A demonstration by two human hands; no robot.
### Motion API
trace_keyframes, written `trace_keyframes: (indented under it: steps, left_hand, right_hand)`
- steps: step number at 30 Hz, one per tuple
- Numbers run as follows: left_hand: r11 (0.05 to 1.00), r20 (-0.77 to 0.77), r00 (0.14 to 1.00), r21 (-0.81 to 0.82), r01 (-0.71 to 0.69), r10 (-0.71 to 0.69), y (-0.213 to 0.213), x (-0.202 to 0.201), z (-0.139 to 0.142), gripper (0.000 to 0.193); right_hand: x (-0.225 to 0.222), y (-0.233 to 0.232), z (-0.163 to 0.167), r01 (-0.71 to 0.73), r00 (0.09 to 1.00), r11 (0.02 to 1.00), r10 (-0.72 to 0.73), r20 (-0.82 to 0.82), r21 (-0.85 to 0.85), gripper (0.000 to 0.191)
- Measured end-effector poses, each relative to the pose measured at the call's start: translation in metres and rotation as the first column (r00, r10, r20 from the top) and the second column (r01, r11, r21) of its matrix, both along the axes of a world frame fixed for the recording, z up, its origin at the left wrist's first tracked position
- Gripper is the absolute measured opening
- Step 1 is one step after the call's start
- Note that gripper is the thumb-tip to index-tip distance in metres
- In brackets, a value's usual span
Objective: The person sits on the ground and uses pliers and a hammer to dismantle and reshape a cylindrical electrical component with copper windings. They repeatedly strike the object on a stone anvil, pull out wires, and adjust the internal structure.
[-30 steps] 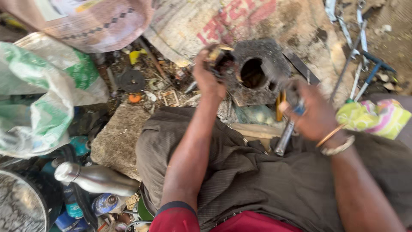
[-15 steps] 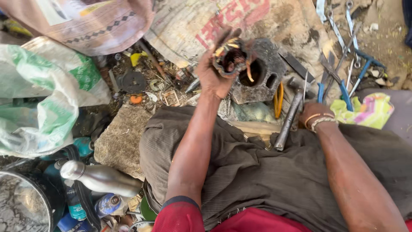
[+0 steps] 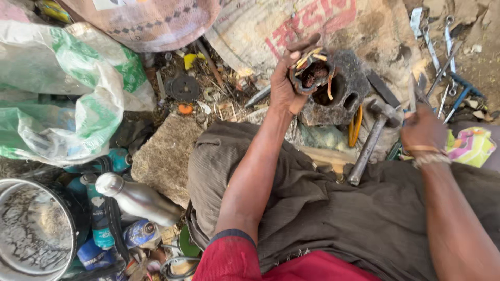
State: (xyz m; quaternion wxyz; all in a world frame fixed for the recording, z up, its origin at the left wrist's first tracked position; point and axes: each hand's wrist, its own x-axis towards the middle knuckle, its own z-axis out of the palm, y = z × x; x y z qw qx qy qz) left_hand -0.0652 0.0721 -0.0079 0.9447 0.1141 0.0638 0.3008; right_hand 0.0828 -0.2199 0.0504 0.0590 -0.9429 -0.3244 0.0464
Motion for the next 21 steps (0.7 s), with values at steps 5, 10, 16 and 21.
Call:
trace_keyframes:
  steps: [5, 10, 16, 21]
  left_hand:
    - [0.992, -0.217, 0.971, 0.089, -0.085, 0.102, 0.001, 0.003, 0.003, 0.052]
    - [0.99, -0.241, 0.964, 0.103, -0.092, 0.115, -0.001, 0.0, 0.005, 0.051]
    - [0.955, -0.244, 0.954, 0.277, -0.104, 0.174, 0.0, 0.003, -0.002, 0.038]
    - [0.918, -0.305, 0.922, 0.381, -0.11, 0.237, -0.003, 0.009, -0.007, 0.031]
  right_hand:
    - [-0.082, 0.019, 0.095, -0.141, 0.967, 0.928, 0.204, -0.154, 0.344, 0.043]
    - [-0.128, 0.059, 0.105, -0.281, 0.945, 0.951, 0.297, -0.134, 0.127, 0.04]
    - [-0.12, 0.066, 0.127, -0.398, 0.917, 0.917, 0.398, -0.006, -0.037, 0.041]
    - [-0.112, 0.07, 0.137, -0.438, 0.841, 0.857, 0.498, 0.212, -0.273, 0.044]
